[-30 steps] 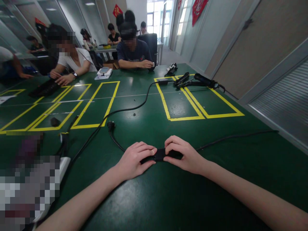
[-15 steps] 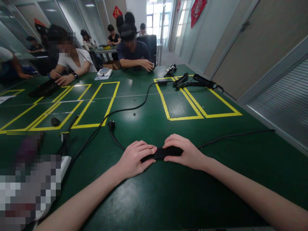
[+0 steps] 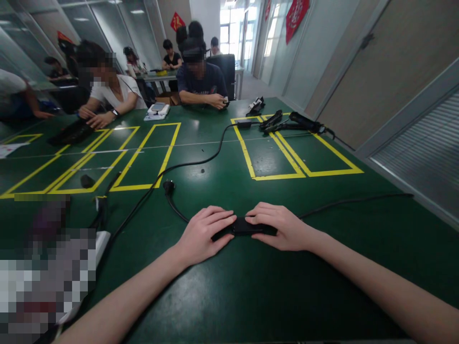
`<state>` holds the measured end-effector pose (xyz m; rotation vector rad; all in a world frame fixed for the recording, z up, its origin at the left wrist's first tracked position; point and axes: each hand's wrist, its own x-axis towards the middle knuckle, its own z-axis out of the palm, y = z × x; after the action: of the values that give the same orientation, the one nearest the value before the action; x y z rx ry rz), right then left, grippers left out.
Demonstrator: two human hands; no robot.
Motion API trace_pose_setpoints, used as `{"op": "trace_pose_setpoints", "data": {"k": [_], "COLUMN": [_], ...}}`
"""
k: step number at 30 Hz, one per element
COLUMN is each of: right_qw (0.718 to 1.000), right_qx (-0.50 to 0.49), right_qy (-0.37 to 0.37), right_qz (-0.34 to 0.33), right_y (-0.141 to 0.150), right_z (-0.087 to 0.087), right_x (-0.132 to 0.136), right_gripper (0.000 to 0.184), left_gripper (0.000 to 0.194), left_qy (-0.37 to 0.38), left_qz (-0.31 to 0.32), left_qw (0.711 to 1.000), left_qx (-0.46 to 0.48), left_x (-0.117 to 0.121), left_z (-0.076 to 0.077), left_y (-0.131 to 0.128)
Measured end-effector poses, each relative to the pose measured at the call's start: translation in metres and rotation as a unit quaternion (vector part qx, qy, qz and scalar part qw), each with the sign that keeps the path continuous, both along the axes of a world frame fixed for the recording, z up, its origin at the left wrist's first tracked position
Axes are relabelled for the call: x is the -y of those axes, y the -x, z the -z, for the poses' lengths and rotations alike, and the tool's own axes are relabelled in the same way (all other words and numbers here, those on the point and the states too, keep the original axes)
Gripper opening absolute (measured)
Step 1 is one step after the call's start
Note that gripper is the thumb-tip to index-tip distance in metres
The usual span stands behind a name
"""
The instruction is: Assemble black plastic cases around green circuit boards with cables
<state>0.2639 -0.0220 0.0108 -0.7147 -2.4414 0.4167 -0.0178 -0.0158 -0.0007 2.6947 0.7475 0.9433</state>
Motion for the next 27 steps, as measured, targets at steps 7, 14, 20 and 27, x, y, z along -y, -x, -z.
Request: {"op": "trace_pose_setpoints", "data": {"k": [7, 14, 20, 27], "right_qw": [0.89, 0.751, 0.723, 0.705], "right_qx": [-0.301, -0.479, -0.394, -0.27], "right_qy": [0.146, 0.116, 0.101, 0.088], "right_qz": [0.309, 0.439, 0.559, 0.65], "right_y": [-0.048, -0.097, -0.116, -0.134], "right_z": [-0.008, -0.026, -0.012, -0.004], "right_x": [-0.028, -0.048, -0.055, -0.058], "right_gripper": [0.032, 0.057, 0.047, 0.023], "left_gripper": [0.039, 0.034, 0.026, 0.025], "left_qy": [-0.057, -0.007, 0.014, 0.03], "left_qz": [-0.044, 0.003, 0.021, 0.026], "left_qw": [0.996, 1.0, 1.0, 0.999], "left_qx": [0.051, 0.022, -0.005, -0.026], "left_x": [0.003, 0.001, 0.001, 0.001], "left_z": [-0.005, -0.003, -0.004, -0.003], "left_y": [0.0, -0.001, 0.0, 0.0]}}
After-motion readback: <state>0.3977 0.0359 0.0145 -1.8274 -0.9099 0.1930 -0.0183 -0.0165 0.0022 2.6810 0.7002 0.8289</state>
